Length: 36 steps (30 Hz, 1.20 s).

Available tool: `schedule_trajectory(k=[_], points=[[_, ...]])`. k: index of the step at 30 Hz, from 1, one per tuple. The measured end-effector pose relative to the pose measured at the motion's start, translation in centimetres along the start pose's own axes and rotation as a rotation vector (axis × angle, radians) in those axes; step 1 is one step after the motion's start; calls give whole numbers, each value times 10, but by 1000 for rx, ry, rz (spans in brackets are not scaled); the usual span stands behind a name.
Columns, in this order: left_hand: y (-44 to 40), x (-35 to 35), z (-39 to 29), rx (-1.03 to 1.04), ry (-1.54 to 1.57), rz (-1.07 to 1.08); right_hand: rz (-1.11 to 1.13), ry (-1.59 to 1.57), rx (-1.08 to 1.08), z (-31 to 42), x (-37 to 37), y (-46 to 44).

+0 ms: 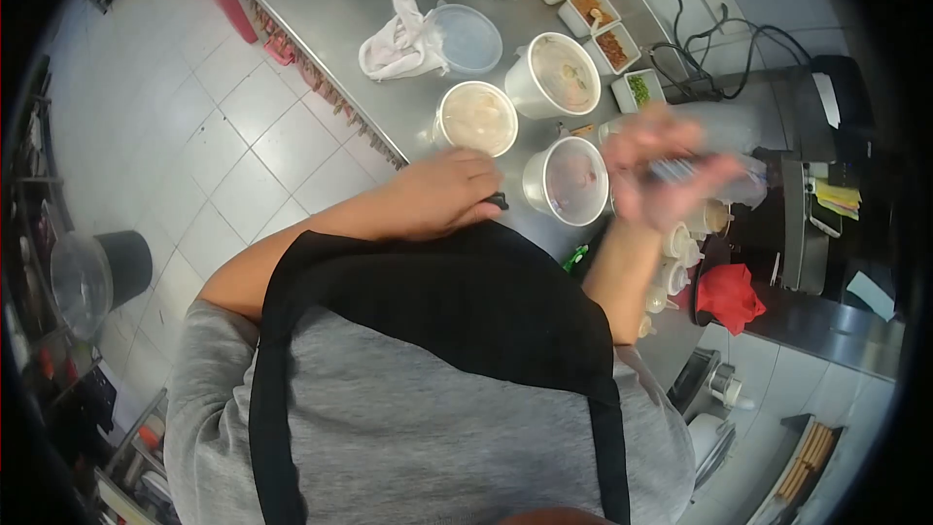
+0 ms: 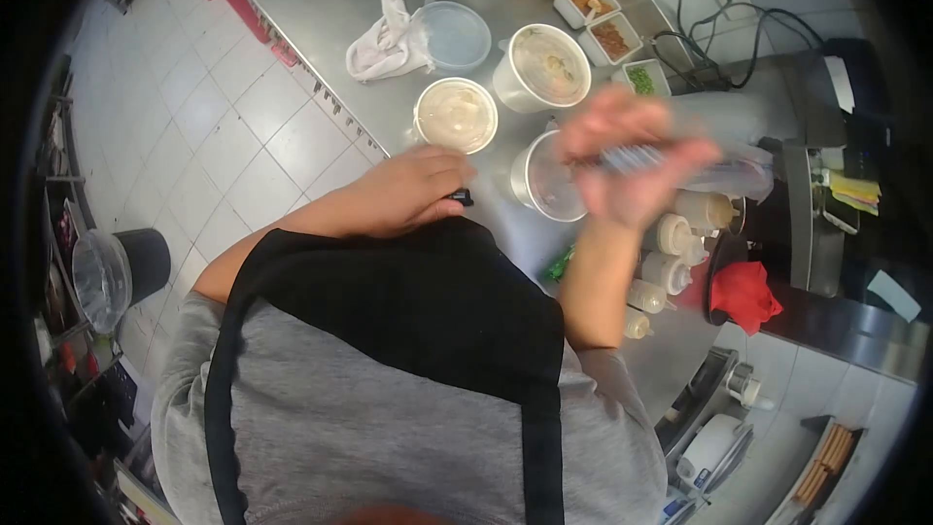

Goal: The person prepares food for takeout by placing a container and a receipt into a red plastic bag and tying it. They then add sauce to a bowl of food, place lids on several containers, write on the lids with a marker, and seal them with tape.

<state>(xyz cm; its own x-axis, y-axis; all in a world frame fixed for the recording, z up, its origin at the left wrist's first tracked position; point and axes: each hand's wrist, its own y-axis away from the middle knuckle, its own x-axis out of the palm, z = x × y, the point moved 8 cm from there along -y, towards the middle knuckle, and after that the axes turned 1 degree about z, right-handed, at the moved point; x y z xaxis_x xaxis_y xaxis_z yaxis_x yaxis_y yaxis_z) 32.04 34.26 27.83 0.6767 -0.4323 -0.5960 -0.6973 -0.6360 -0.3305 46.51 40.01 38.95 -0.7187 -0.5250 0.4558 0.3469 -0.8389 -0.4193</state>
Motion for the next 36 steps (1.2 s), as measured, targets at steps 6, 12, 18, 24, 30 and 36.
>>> schedule_trajectory(k=[6, 12, 18, 24, 30, 36], points=[[17, 10, 32, -90, -269, -27, -446, 438, 107, -139, -64, 12], [20, 10, 36, -76, -212, -45, -477, 660, 40, -149, -62, 22], [18, 9, 35, -103, -180, 7, -454, 746, 28, -154, -66, 24], [19, 9, 37, -78, -201, -7, -326, 1032, -81, -146, -50, 17], [18, 6, 34, -82, -200, -17, -409, 1023, -99, -143, -54, 22], [19, 6, 36, -71, -201, -14, -465, 972, -30, -152, -73, 26]])
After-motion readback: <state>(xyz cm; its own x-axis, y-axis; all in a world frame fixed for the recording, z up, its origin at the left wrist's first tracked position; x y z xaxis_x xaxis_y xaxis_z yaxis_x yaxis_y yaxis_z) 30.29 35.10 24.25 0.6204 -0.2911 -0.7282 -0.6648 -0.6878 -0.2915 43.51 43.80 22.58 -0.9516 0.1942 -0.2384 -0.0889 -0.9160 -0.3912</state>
